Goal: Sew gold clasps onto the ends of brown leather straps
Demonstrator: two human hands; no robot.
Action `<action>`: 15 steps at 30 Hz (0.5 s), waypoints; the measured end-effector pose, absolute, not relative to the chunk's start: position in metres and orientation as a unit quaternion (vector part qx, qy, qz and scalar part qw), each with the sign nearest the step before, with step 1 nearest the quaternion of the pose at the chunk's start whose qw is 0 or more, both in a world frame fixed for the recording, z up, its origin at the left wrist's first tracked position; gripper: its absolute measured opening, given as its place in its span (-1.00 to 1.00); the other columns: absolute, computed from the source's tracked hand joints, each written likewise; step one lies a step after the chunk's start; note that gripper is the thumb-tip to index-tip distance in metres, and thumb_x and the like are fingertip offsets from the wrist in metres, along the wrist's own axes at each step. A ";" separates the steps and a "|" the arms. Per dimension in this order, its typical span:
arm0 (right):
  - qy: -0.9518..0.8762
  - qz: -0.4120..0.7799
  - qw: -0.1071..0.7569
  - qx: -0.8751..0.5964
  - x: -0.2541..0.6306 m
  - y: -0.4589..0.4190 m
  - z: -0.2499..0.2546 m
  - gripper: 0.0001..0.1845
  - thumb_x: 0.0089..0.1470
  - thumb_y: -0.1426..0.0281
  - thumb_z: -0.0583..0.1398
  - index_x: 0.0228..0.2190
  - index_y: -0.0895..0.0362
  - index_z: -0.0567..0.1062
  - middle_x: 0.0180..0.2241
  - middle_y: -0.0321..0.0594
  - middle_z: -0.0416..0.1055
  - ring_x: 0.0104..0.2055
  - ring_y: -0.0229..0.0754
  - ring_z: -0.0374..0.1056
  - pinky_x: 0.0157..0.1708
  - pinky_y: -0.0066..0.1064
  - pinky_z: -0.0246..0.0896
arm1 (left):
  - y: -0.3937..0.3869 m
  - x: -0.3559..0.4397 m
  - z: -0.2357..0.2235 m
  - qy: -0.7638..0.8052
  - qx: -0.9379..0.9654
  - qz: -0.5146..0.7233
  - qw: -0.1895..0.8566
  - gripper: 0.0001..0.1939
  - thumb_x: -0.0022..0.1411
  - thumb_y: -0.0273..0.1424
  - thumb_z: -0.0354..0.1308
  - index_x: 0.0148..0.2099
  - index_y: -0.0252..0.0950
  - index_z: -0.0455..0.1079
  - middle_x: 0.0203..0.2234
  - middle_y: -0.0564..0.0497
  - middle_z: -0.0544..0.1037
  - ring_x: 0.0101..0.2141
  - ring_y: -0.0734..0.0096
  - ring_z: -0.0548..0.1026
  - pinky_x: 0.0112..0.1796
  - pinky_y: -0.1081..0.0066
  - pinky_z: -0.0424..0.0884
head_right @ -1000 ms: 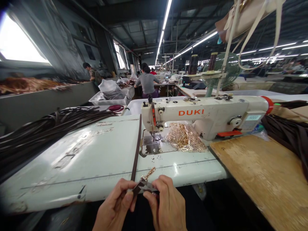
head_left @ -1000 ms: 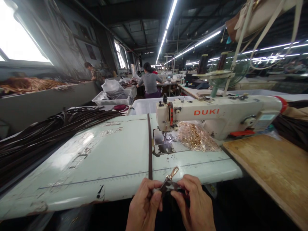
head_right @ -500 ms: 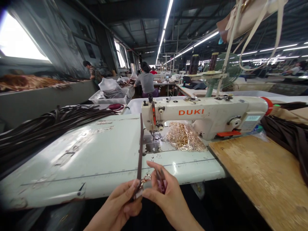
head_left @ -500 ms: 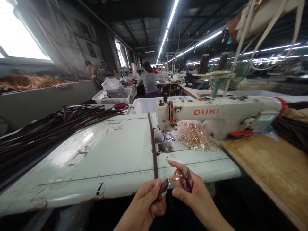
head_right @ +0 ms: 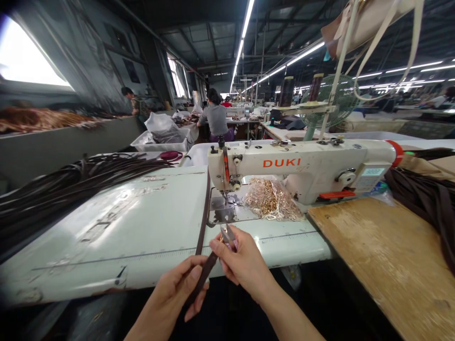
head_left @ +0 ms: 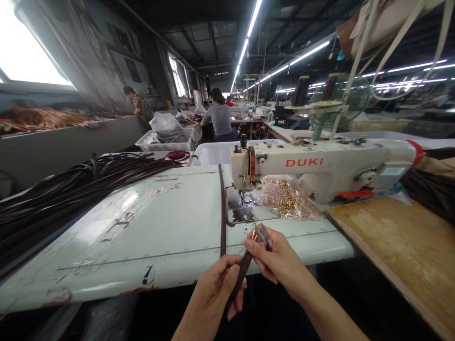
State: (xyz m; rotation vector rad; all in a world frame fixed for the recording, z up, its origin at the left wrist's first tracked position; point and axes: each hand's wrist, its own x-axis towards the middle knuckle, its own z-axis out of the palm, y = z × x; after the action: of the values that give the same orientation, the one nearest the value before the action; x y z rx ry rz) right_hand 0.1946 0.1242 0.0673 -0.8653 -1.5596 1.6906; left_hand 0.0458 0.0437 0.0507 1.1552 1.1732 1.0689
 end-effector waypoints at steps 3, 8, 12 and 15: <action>-0.606 0.639 0.334 -0.337 0.196 0.121 0.063 -0.63 0.16 0.04 0.08 -0.40 0.09 0.21 -0.76 -0.54 0.11 -0.81 -0.43 -0.13 -0.81 -0.57 -0.29 | 0.042 0.050 0.050 0.495 0.467 0.471 0.562 -0.57 0.28 -0.07 0.04 -0.07 -0.35 0.29 -0.59 0.09 0.35 -0.63 0.59 0.21 -0.61 0.56 0.12; -0.727 0.312 0.421 -0.444 0.213 0.110 0.050 -0.69 0.27 0.13 -0.05 -0.23 0.11 0.28 -0.53 -0.34 0.29 -0.54 -0.27 0.20 -0.55 -0.46 0.05 | 0.043 0.055 0.048 0.507 0.420 0.496 0.567 -0.59 0.25 -0.07 0.08 -0.13 -0.34 0.30 -0.63 0.12 0.32 -0.68 0.64 0.14 -0.68 0.61 0.03; -0.811 0.076 0.429 -0.389 0.219 0.093 0.039 -0.79 0.28 0.29 -0.04 -0.23 0.12 0.33 -0.39 -0.20 0.35 -0.37 -0.17 0.29 -0.39 -0.39 0.12 | 0.044 0.055 0.048 0.506 0.421 0.499 0.563 -0.59 0.26 -0.06 0.07 -0.12 -0.35 0.28 -0.67 0.14 0.31 -0.71 0.66 0.13 -0.68 0.62 0.04; -0.837 0.019 0.404 -0.368 0.214 0.086 0.032 -0.83 0.26 0.35 0.01 -0.21 0.16 0.34 -0.41 -0.19 0.36 -0.38 -0.14 0.28 -0.38 -0.36 0.11 | 0.042 0.057 0.050 0.520 0.430 0.506 0.536 -0.59 0.26 -0.07 0.07 -0.11 -0.35 0.28 -0.65 0.12 0.33 -0.68 0.63 0.18 -0.65 0.61 0.09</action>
State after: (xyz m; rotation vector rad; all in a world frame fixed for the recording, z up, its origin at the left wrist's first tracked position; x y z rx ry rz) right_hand 0.2137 0.0859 0.0323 -0.9300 -2.1149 0.0475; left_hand 0.0574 0.0418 0.0498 1.0246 1.2388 1.2051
